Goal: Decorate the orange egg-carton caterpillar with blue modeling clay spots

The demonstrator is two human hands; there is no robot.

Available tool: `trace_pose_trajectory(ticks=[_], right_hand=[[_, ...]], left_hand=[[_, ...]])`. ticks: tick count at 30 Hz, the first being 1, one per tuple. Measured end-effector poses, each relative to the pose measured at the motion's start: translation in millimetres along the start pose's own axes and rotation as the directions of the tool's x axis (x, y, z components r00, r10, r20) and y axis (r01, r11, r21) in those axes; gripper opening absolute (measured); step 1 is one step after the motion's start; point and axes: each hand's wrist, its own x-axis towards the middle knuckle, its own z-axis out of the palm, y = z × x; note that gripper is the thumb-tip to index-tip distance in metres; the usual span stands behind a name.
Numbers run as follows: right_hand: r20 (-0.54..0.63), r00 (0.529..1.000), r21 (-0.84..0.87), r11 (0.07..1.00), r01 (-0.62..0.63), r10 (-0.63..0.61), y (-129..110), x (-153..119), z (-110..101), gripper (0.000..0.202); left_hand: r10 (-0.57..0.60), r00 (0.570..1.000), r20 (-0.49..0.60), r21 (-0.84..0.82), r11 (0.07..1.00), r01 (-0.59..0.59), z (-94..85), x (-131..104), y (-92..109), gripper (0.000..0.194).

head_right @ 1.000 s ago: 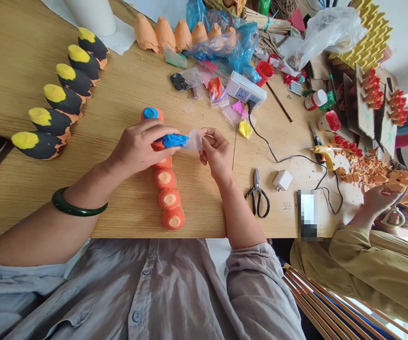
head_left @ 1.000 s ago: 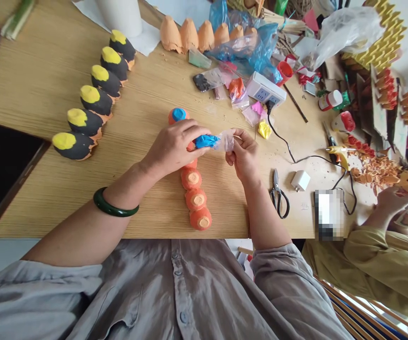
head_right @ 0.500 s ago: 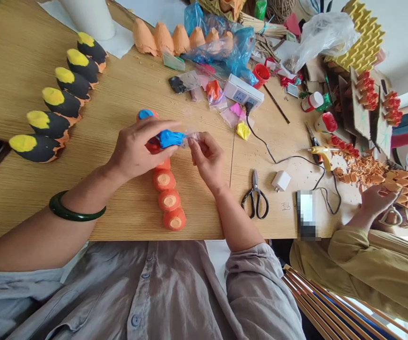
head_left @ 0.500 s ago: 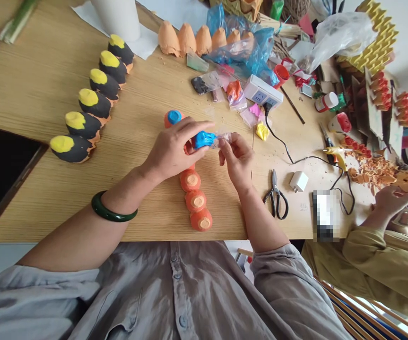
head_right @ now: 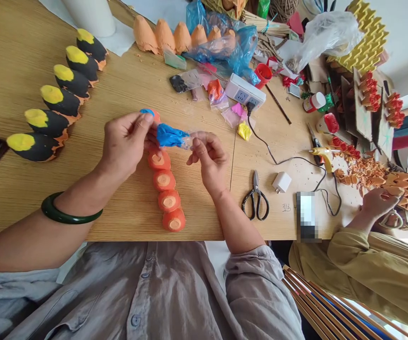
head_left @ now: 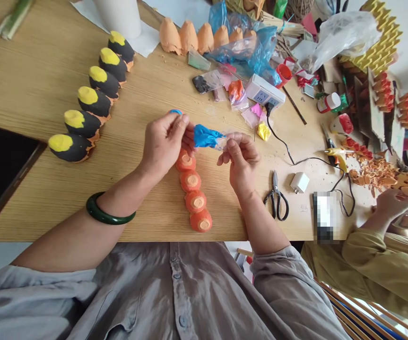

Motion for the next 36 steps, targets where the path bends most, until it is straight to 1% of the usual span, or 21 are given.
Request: trace_pose_trajectory(ticks=[1, 3, 5, 7, 9, 12, 15, 17, 20, 22, 25, 28, 31, 34, 36], right_hand=[[-0.014, 1.0, 0.001, 1.0, -0.021, 0.021, -1, 1, 0, 0.04], [-0.03, 0.997, -0.002, 0.998, -0.064, 0.064, -2, 1, 1, 0.039], [-0.031, 0.994, -0.008, 0.994, -0.105, 0.105, -3, 0, 2, 0.04], [-0.008, 0.989, -0.007, 0.989, -0.149, 0.148, -3, -2, 3, 0.044], [0.033, 0.982, 0.001, 0.983, -0.184, 0.184, -4, -4, 4, 0.049], [0.083, 0.975, 0.017, 0.978, -0.21, 0.208, -6, -5, 5, 0.055], [0.11, 0.974, 0.038, 0.978, -0.203, 0.198, -8, -7, 8, 0.055], [0.156, 0.972, 0.073, 0.979, -0.192, 0.178, -8, -10, 11, 0.054], [0.227, 0.957, 0.103, 0.972, -0.209, 0.182, -8, -15, 18, 0.053], [0.204, 0.961, 0.101, 0.972, -0.211, 0.187, -9, -18, 21, 0.054], [0.116, 0.98, 0.107, 0.979, -0.172, 0.159, -9, -18, 21, 0.054], [0.106, 0.981, 0.087, 0.981, -0.172, 0.163, -9, -15, 16, 0.044], [0.179, 0.971, 0.105, 0.979, -0.177, 0.157, -6, -12, 10, 0.035], [0.278, 0.934, 0.129, 0.955, -0.267, 0.223, -2, -10, 5, 0.036], [0.31, 0.908, 0.127, 0.935, -0.332, 0.281, 2, -9, 2, 0.037]], left_hand=[[0.025, 1.0, -0.003, 0.022, 0.999, -0.025, -2.0, 2, -2, 0.076], [0.05, 0.998, -0.022, 0.038, 0.998, -0.05, -2.8, 3, 0, 0.079], [0.021, 1.0, 0.017, 0.029, 0.999, -0.022, 0.2, -1, 8, 0.078], [-0.012, 0.998, 0.066, 0.002, 1.0, 0.012, 5.2, -8, 17, 0.077], [0.004, 0.998, 0.068, 0.028, 1.0, -0.006, 9.8, -14, 22, 0.076], [0.06, 0.998, 0.008, 0.108, 0.992, -0.061, 14.4, -20, 23, 0.074], [0.078, 0.995, -0.064, 0.118, 0.991, -0.07, 17.1, -22, 21, 0.069], [0.09, 0.991, -0.095, 0.127, 0.989, -0.078, 18.0, -22, 21, 0.067], [0.131, 0.98, -0.152, 0.212, 0.973, -0.097, 18.1, -21, 24, 0.066], [0.171, 0.962, -0.213, 0.27, 0.957, -0.11, 17.7, -21, 27, 0.062], [0.208, 0.939, -0.274, 0.303, 0.945, -0.121, 17.0, -20, 29, 0.052], [0.207, 0.944, -0.257, 0.354, 0.929, -0.107, 14.5, -17, 23, 0.048], [0.187, 0.954, -0.233, 0.408, 0.91, -0.078, 9.3, -13, 16, 0.048], [0.177, 0.954, -0.242, 0.414, 0.908, -0.064, 4.0, -11, 13, 0.051], [0.167, 0.958, -0.232, 0.415, 0.908, -0.057, 1.9, -11, 14, 0.053]])
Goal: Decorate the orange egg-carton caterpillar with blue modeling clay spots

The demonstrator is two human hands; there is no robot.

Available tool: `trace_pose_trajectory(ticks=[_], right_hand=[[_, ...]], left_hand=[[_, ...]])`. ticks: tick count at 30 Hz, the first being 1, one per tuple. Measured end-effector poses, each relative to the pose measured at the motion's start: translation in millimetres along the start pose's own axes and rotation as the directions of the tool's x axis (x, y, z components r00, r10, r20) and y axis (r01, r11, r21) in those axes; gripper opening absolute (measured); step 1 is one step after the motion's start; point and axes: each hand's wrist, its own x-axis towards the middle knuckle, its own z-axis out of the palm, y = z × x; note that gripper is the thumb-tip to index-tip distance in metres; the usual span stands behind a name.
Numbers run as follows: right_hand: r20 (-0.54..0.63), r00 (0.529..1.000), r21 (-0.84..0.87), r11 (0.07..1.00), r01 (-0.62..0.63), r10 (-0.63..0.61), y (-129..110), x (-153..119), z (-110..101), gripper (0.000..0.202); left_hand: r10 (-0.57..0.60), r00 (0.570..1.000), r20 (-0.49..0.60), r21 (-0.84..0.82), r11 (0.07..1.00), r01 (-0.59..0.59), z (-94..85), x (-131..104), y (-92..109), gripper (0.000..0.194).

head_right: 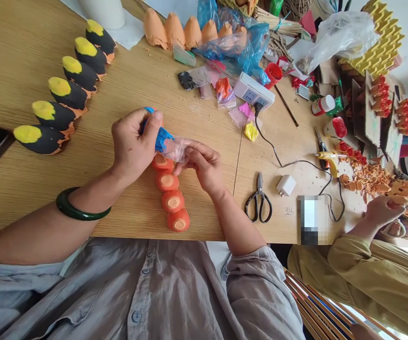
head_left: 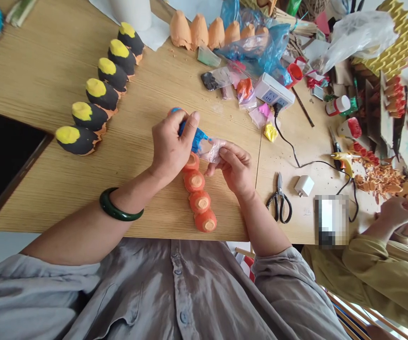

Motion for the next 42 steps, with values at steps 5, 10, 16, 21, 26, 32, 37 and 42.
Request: trace_pose_trajectory(ticks=[5, 10, 16, 21, 26, 32, 37, 42], right_hand=[[0.036, 0.999, -0.007, 1.0, 0.014, -0.014, 3, 1, -5, 0.045], [-0.034, 0.998, -0.067, 0.997, 0.046, -0.048, 4, 2, 6, 0.039], [-0.108, 0.988, -0.175, 0.98, 0.093, -0.113, 6, -4, 18, 0.024], [-0.181, 0.965, -0.187, 0.97, 0.158, -0.192, 4, -5, 16, 0.034], [-0.236, 0.952, -0.211, 0.967, 0.146, -0.195, 3, -1, 9, 0.047], [-0.159, 0.967, -0.1, 0.977, 0.186, -0.2, 5, -1, 13, 0.035], [-0.129, 0.978, -0.176, 0.974, 0.143, -0.167, 9, -2, 8, 0.048], [-0.152, 0.951, -0.247, 0.942, 0.226, -0.268, 21, 2, 0, 0.046]], left_hand=[[0.019, 1.0, 0.017, -0.001, 1.0, -0.019, -1.8, 0, 2, 0.055], [0.039, 0.999, -0.004, -0.061, 0.997, -0.039, 0.3, 0, -1, 0.057], [0.079, 0.997, 0.019, -0.033, 0.996, -0.079, 0.2, -3, 1, 0.048], [0.093, 0.995, 0.026, -0.064, 0.994, -0.091, 0.6, -4, 7, 0.046], [0.117, 0.992, 0.049, -0.04, 0.993, -0.115, 2.4, -4, 8, 0.049], [0.081, 0.995, 0.05, -0.064, 0.995, -0.078, 2.2, -3, 2, 0.047], [0.121, 0.993, -0.016, -0.135, 0.983, -0.122, 5.3, 0, -2, 0.044], [0.176, 0.982, -0.065, -0.104, 0.978, -0.182, 5.9, -1, 2, 0.042]])
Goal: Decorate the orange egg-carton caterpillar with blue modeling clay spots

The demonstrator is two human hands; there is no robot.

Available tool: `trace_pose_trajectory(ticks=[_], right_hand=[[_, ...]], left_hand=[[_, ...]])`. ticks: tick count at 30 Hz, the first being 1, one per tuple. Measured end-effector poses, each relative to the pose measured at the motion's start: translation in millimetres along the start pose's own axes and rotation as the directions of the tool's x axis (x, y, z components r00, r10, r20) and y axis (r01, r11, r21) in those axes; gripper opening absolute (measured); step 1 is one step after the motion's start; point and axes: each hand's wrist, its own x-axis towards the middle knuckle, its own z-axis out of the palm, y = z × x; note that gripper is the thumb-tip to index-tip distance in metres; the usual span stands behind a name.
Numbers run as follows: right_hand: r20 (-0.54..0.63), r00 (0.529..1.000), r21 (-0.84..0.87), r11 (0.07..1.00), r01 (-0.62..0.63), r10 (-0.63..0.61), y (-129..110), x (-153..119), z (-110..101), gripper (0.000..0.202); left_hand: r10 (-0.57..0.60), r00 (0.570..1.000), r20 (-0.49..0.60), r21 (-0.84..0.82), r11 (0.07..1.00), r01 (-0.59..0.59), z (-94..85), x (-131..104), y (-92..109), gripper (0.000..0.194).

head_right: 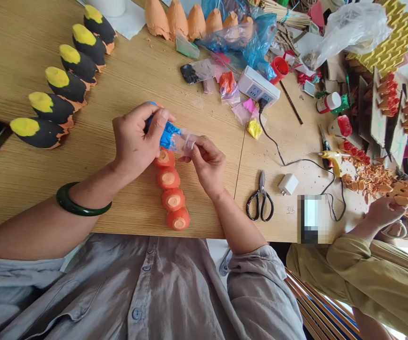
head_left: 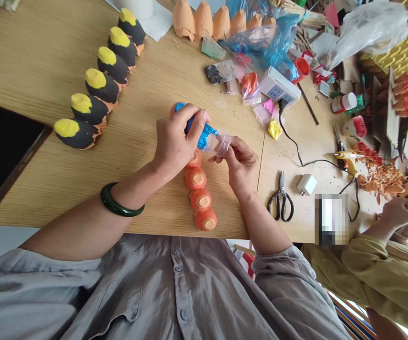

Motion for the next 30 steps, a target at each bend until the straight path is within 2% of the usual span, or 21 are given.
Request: trace_pose_trajectory(ticks=[4, 9, 13, 16, 19, 21, 24, 25, 27, 30], right_hand=[[-0.079, 0.982, -0.022, 0.985, 0.172, -0.174, 11, 3, -2, 0.04], [0.055, 0.972, -0.151, 0.961, 0.234, -0.228, 5, 4, -6, 0.054], [0.114, 0.967, -0.217, 0.944, 0.248, -0.228, -1, 3, -5, 0.036], [0.009, 0.977, -0.182, 0.96, 0.212, -0.214, 1, 4, -4, 0.03], [-0.13, 0.978, -0.143, 0.979, 0.145, -0.164, 4, 6, -6, 0.028], [-0.18, 0.974, -0.161, 0.981, 0.11, -0.139, 5, 7, -8, 0.027], [-0.221, 0.961, -0.235, 0.965, 0.113, -0.166, 6, 9, -8, 0.029], [-0.231, 0.956, -0.258, 0.959, 0.121, -0.182, 7, 9, -8, 0.03], [-0.228, 0.955, -0.269, 0.955, 0.126, -0.19, 9, 9, -6, 0.033], [-0.178, 0.969, -0.251, 0.96, 0.125, -0.173, 13, 7, -4, 0.034]], left_hand=[[0.003, 1.0, -0.001, -0.031, 1.0, -0.003, 0.0, 1, -2, 0.038], [0.012, 1.0, 0.009, -0.022, 1.0, -0.012, 0.2, 0, -2, 0.039], [0.025, 0.997, 0.068, -0.021, 1.0, -0.023, 1.0, -2, -2, 0.041], [0.039, 0.997, 0.073, -0.011, 0.999, -0.038, -1.4, -2, 3, 0.039], [0.124, 0.992, 0.032, 0.075, 0.989, -0.126, -6.0, -3, 13, 0.036], [0.174, 0.978, 0.112, 0.096, 0.978, -0.185, -7.5, -5, 19, 0.032], [0.154, 0.927, 0.341, 0.069, 0.98, -0.188, -5.3, -11, 20, 0.033], [0.142, 0.913, 0.382, 0.073, 0.98, -0.183, -3.8, -12, 19, 0.033], [0.136, 0.912, 0.387, 0.092, 0.978, -0.185, -0.4, -15, 14, 0.027], [0.139, 0.927, 0.349, 0.116, 0.975, -0.19, 3.6, -16, 5, 0.004]])
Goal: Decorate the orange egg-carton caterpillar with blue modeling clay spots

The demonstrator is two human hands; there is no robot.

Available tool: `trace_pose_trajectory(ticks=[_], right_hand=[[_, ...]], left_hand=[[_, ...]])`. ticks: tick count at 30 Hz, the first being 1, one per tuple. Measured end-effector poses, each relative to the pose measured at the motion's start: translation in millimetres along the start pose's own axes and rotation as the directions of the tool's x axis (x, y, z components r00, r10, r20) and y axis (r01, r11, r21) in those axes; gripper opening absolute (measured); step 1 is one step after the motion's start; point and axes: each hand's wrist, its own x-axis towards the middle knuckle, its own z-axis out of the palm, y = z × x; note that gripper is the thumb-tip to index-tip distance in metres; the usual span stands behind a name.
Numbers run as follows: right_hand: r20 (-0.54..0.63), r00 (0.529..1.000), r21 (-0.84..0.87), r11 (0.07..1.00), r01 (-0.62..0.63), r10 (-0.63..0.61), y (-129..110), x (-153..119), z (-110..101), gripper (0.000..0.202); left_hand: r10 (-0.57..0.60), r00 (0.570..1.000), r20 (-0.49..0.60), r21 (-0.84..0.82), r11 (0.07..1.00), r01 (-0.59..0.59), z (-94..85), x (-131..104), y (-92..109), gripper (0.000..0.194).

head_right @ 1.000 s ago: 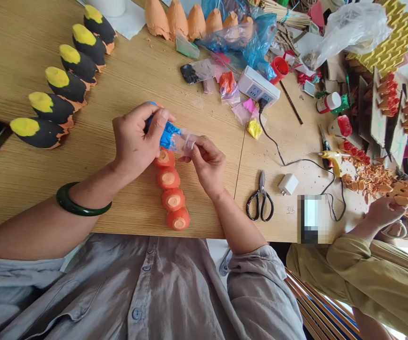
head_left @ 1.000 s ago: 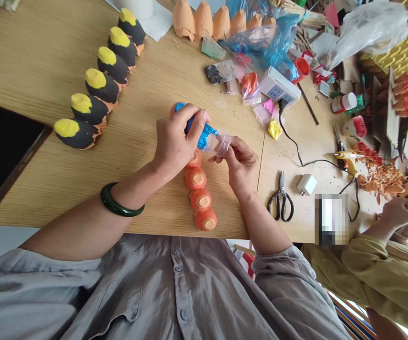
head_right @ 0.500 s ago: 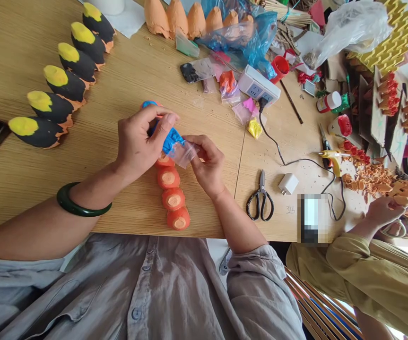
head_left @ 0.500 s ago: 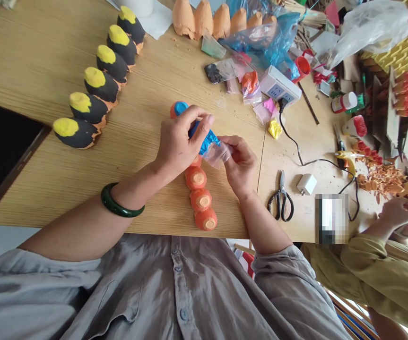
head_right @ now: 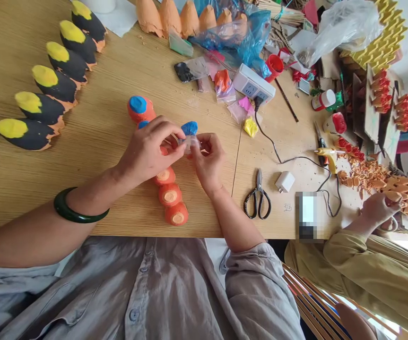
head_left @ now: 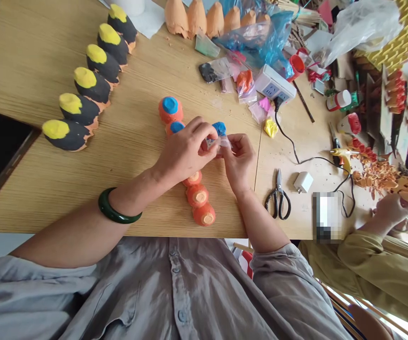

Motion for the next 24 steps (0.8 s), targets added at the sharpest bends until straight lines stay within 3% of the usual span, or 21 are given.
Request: trace_pose_trajectory(ticks=[9, 17, 24], right_hand=[[-0.017, 0.995, -0.112, 0.989, 0.096, -0.098, -5, -4, 1, 0.03], [-0.039, 0.974, 0.075, 0.972, -0.222, 0.225, -32, -8, 1, 0.032], [0.1, 0.889, 0.197, 0.867, -0.459, 0.447, -34, 6, -3, 0.033]], left_hand=[[-0.061, 0.998, -0.011, -0.059, 0.996, 0.06, 3.5, -1, -8, 0.026], [-0.115, 0.993, -0.01, -0.16, 0.981, 0.112, 1.1, 4, -5, 0.023], [-0.193, 0.979, 0.059, -0.254, 0.946, 0.201, -0.9, 12, -13, 0.015]])
